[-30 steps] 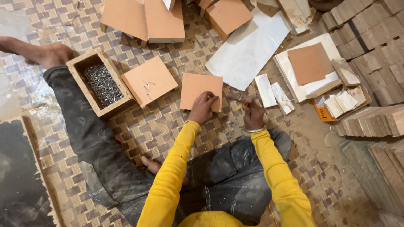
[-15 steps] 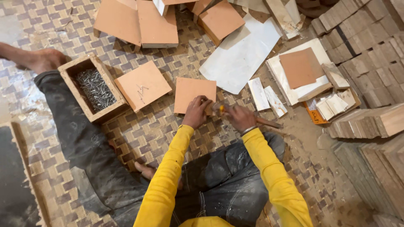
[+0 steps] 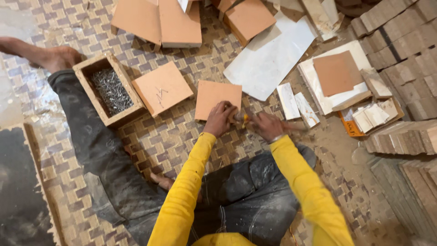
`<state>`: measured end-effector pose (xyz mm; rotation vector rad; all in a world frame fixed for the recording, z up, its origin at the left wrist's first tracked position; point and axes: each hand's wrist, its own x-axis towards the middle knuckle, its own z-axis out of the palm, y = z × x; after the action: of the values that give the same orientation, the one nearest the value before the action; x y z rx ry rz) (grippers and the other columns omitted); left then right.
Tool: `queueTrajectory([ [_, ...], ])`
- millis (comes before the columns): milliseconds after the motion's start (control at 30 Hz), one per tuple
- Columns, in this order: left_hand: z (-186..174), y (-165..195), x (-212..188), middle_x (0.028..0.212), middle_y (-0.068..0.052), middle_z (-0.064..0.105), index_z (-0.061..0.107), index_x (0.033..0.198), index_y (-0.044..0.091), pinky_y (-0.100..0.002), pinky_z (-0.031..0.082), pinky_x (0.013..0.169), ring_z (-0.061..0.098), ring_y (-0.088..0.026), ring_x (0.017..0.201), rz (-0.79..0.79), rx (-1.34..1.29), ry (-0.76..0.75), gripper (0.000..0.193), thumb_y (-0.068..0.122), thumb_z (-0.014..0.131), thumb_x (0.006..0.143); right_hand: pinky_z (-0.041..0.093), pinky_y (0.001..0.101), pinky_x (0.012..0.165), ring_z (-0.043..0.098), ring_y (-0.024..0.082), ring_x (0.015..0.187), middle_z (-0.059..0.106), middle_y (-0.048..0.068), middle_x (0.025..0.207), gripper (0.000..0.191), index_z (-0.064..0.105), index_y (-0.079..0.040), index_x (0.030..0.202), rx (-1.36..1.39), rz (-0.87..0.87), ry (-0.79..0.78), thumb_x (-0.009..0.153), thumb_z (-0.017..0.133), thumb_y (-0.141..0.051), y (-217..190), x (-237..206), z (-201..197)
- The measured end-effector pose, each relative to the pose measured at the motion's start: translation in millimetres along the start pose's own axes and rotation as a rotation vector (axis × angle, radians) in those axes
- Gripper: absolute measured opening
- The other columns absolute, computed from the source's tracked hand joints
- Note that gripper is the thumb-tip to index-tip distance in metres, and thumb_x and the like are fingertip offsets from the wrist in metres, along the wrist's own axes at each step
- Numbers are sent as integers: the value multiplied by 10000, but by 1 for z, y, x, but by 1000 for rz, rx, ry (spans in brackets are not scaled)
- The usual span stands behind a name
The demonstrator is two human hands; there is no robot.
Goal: The person sits on the floor and assembles small wooden boxes by placing nails into pre-drilled holes and hammering them in. They handle multiple wooden panels and small wooden blocks, using a hammer to secure the pieces together.
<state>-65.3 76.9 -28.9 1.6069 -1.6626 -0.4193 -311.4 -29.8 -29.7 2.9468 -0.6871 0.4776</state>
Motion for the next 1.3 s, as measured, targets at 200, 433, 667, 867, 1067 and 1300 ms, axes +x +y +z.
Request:
queueTrajectory([
  [200, 2, -1, 0, 1295, -119, 553, 662, 1314, 123, -466, 452, 1024, 549, -353, 1190, -6, -11, 33, 568, 4, 635, 759, 543, 405, 651, 639, 270, 779, 621, 86, 970, 381, 634, -69, 1346, 232, 204, 358, 994, 695, -201, -15, 5, -19],
  [433, -2, 0, 2, 1276, -114, 556, 662, 1286, 116, -458, 454, 1028, 550, -336, 1195, -3, -9, 17, 545, 9, 635, 752, 556, 389, 635, 657, 235, 737, 630, 77, 839, 372, 694, -120, 1218, 116, 204, 139, 893, 736, -294, -12, -2, -28],
  [667, 0, 2, 2, 1289, -104, 548, 642, 1314, 125, -436, 460, 1059, 550, -308, 1201, -59, 22, -53, 558, 12, 628, 768, 565, 360, 692, 641, 174, 760, 653, 45, 934, 330, 686, -185, 1271, 283, 181, -22, 964, 705, -305, -14, -5, -19],
  [867, -3, 2, 4, 1327, -112, 516, 606, 1375, 128, -449, 439, 1092, 523, -310, 1250, -33, 76, -98, 609, 64, 659, 772, 532, 427, 867, 613, 177, 868, 657, 6, 920, 446, 661, -237, 1386, 176, 272, -116, 945, 715, -281, -1, -20, -37],
  [1067, -7, -3, 0, 1431, -145, 455, 453, 1482, 103, -516, 411, 1049, 469, -351, 1273, 84, 300, -281, 778, 260, 768, 788, 452, 498, 1071, 553, 298, 1222, 572, 100, 1326, 408, 617, -245, 1377, 264, 394, -617, 999, 631, -398, -2, -17, -47],
  [1300, 12, -25, -5, 1440, -142, 479, 496, 1529, 301, -575, 367, 1139, 467, -354, 1303, 204, 526, -193, 686, 184, 729, 894, 395, 536, 1151, 471, 382, 1384, 383, 157, 1615, 638, 326, -227, 1601, 654, 773, -202, 1026, 548, -393, -33, 66, 14],
])
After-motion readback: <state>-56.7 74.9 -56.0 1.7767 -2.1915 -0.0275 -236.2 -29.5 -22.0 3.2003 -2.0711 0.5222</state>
